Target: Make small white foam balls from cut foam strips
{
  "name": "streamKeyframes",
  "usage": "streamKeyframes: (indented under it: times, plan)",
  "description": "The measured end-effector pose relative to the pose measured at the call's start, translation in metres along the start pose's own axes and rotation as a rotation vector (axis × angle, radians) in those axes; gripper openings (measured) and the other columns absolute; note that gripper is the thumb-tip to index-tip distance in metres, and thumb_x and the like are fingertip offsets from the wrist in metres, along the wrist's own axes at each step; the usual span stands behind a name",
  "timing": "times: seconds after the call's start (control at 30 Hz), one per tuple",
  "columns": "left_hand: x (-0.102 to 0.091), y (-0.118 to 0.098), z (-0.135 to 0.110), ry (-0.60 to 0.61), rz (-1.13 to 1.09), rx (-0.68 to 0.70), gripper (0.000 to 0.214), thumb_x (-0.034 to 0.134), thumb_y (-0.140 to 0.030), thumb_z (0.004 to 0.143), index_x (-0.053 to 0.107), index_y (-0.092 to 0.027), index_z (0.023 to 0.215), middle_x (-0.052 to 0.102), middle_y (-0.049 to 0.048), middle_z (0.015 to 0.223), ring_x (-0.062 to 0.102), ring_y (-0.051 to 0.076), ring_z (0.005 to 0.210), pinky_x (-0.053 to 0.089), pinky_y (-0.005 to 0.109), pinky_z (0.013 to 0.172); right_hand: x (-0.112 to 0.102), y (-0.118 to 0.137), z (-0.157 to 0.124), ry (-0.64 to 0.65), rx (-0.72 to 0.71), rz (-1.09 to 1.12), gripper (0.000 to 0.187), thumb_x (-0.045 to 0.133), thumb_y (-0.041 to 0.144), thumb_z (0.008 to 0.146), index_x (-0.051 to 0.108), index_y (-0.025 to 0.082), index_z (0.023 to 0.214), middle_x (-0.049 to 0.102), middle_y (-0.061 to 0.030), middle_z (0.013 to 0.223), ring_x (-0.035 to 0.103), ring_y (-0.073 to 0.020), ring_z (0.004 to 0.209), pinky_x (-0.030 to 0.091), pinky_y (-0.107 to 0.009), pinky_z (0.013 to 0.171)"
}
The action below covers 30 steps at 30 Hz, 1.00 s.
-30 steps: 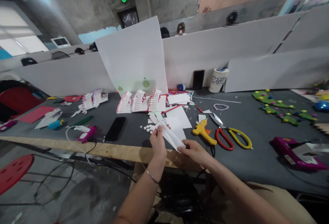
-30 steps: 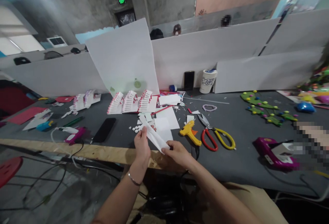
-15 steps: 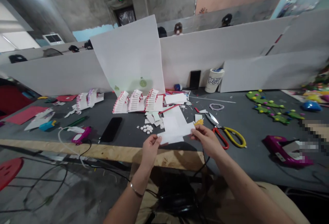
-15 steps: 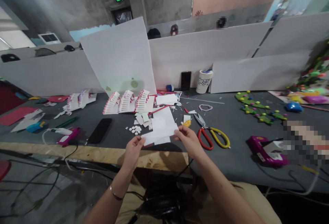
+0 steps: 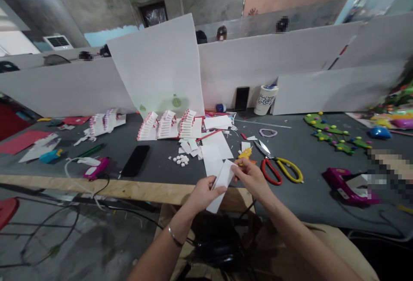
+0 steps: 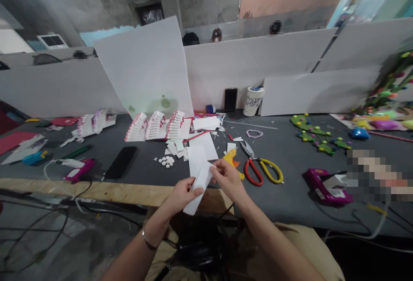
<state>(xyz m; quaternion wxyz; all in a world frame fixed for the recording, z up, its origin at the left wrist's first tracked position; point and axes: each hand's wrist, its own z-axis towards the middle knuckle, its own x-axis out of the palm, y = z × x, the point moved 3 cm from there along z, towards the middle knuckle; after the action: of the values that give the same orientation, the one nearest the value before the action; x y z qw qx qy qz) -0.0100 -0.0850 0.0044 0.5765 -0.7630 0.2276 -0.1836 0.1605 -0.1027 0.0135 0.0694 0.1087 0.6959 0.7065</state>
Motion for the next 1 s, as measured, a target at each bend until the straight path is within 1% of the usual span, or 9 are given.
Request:
streamKeyframes:
  times: [0.07, 0.13, 0.2, 0.3, 0.37, 0.47, 0.63, 0.83, 1.0]
  plan:
    - [0.005, 0.003, 0.002, -0.001, -0.046, -0.057, 0.047, 0.075, -0.055, 0.061, 0.067, -0.014, 0.082, 0.072, 0.006, 0.07, 0.064, 0.02, 0.059, 0.046, 0.026, 0.052, -0.001, 0.002, 0.0, -0.024, 0.016, 0.032, 0.041, 0.068, 0.06, 0.067, 0.055, 0.022, 0.077, 0.056, 0.0042, 0.054, 0.051, -0.0126, 0.046, 0.043, -0.026, 0.049]
    - [0.007, 0.006, 0.003, -0.041, -0.104, -0.068, 0.047, 0.073, -0.056, 0.062, 0.069, -0.014, 0.082, 0.072, 0.0064, 0.068, 0.065, 0.02, 0.057, 0.047, 0.027, 0.052, 0.002, 0.005, -0.001, 0.029, 0.034, 0.049, 0.044, 0.069, 0.061, 0.066, 0.06, 0.021, 0.083, 0.063, 0.0005, 0.065, 0.055, -0.0141, 0.053, 0.044, -0.027, 0.052]
    - [0.005, 0.005, 0.003, -0.093, -0.122, -0.033, 0.045, 0.075, -0.055, 0.062, 0.07, -0.013, 0.079, 0.072, 0.0061, 0.066, 0.064, 0.019, 0.055, 0.048, 0.027, 0.054, 0.011, 0.005, -0.006, 0.198, 0.056, 0.04, 0.045, 0.07, 0.059, 0.066, 0.065, 0.02, 0.087, 0.067, -0.0029, 0.075, 0.059, -0.0172, 0.065, 0.047, -0.028, 0.06]
    - [0.002, 0.005, 0.003, -0.13, -0.102, 0.011, 0.044, 0.075, -0.054, 0.062, 0.072, -0.012, 0.077, 0.071, 0.0059, 0.067, 0.063, 0.019, 0.057, 0.048, 0.027, 0.055, 0.026, -0.001, -0.016, 0.409, 0.126, -0.003, 0.04, 0.071, 0.054, 0.067, 0.071, 0.018, 0.082, 0.067, -0.0017, 0.072, 0.058, -0.0178, 0.067, 0.045, -0.028, 0.064]
    - [0.001, 0.006, 0.003, -0.127, -0.073, 0.027, 0.045, 0.073, -0.055, 0.064, 0.073, -0.012, 0.078, 0.071, 0.0056, 0.067, 0.063, 0.019, 0.059, 0.048, 0.026, 0.056, 0.029, -0.007, -0.018, 0.366, 0.168, -0.004, 0.039, 0.072, 0.055, 0.066, 0.072, 0.017, 0.074, 0.064, -0.0001, 0.064, 0.055, -0.0158, 0.061, 0.043, -0.027, 0.061]
    - [-0.001, 0.008, 0.001, -0.133, 0.014, 0.047, 0.044, 0.07, -0.054, 0.068, 0.073, -0.011, 0.076, 0.07, 0.0046, 0.065, 0.06, 0.017, 0.057, 0.044, 0.024, 0.052, 0.026, -0.012, -0.014, 0.21, 0.178, 0.065, 0.042, 0.072, 0.058, 0.064, 0.072, 0.016, 0.064, 0.064, -0.001, 0.062, 0.053, -0.0151, 0.061, 0.042, -0.027, 0.061]
    - [0.004, 0.011, -0.004, -0.147, 0.048, 0.057, 0.044, 0.068, -0.055, 0.068, 0.07, -0.012, 0.076, 0.069, 0.0036, 0.065, 0.059, 0.016, 0.054, 0.042, 0.023, 0.049, 0.013, -0.013, -0.004, 0.054, 0.167, 0.2, 0.042, 0.076, 0.058, 0.06, 0.071, 0.017, 0.063, 0.066, -0.0026, 0.066, 0.053, -0.0151, 0.065, 0.044, -0.028, 0.066]
    - [0.012, 0.008, -0.006, -0.06, -0.045, 0.009, 0.051, 0.072, -0.058, 0.063, 0.068, -0.012, 0.082, 0.071, 0.0064, 0.072, 0.064, 0.02, 0.06, 0.048, 0.027, 0.056, 0.011, -0.013, -0.003, -0.003, 0.155, 0.247, 0.041, 0.075, 0.059, 0.061, 0.071, 0.018, 0.062, 0.066, -0.0026, 0.066, 0.054, -0.0156, 0.065, 0.043, -0.028, 0.064]
    - [0.011, 0.002, -0.004, -0.088, -0.114, 0.043, 0.052, 0.075, -0.057, 0.06, 0.066, -0.012, 0.086, 0.071, 0.0057, 0.072, 0.063, 0.018, 0.061, 0.047, 0.026, 0.057, 0.015, -0.015, -0.005, 0.027, 0.158, 0.265, 0.04, 0.075, 0.057, 0.062, 0.071, 0.017, 0.062, 0.064, -0.0024, 0.064, 0.053, -0.0154, 0.064, 0.043, -0.028, 0.063]
